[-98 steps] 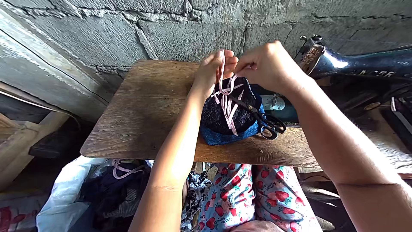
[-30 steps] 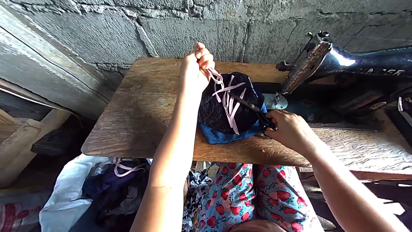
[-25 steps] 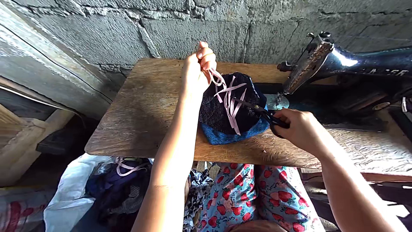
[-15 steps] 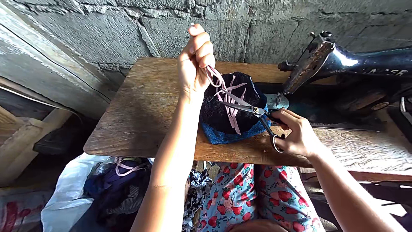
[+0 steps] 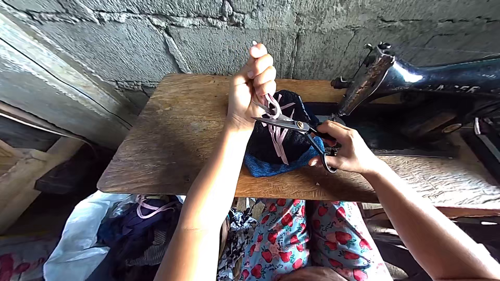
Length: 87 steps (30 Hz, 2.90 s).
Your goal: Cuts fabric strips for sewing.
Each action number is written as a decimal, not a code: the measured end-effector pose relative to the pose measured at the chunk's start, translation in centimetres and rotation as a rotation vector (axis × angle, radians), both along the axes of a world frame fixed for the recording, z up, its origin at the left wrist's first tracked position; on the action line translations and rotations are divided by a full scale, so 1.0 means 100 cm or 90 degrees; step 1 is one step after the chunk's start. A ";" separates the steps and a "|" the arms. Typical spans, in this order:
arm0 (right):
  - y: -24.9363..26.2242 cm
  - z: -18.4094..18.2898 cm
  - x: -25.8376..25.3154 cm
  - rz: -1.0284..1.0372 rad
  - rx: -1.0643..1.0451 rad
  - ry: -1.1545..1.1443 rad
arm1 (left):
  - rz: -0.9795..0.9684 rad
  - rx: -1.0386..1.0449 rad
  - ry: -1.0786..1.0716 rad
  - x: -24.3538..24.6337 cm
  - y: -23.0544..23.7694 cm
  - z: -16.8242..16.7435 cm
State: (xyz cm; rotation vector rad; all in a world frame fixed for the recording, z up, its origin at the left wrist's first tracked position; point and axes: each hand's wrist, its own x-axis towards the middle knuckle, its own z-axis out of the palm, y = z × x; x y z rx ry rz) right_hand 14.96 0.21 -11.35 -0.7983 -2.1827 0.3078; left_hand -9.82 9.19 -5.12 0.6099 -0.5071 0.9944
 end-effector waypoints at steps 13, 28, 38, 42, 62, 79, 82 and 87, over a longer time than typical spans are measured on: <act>0.010 0.003 -0.005 0.034 0.034 0.011 | 0.058 -0.011 0.050 0.004 0.008 -0.009; -0.050 0.011 0.078 -0.257 -0.257 -0.206 | 0.500 -0.115 0.791 0.010 0.006 0.003; -0.075 0.006 0.124 -0.350 -0.402 -0.175 | 0.658 0.134 1.169 -0.003 0.041 -0.043; -0.091 0.006 0.141 -0.456 -0.411 -0.173 | 0.755 0.209 1.213 -0.010 0.046 -0.045; -0.104 0.017 0.091 -0.537 -0.139 -0.130 | 0.588 -0.061 0.678 0.019 -0.005 0.006; 0.041 0.035 -0.034 -0.140 -0.546 0.427 | 0.474 -0.151 0.537 0.037 -0.003 -0.012; 0.044 0.030 -0.022 -0.158 -0.437 0.376 | 0.561 0.038 0.633 0.036 -0.003 -0.018; 0.037 0.027 -0.020 -0.139 -0.356 0.389 | 0.606 0.293 0.696 0.032 -0.004 -0.023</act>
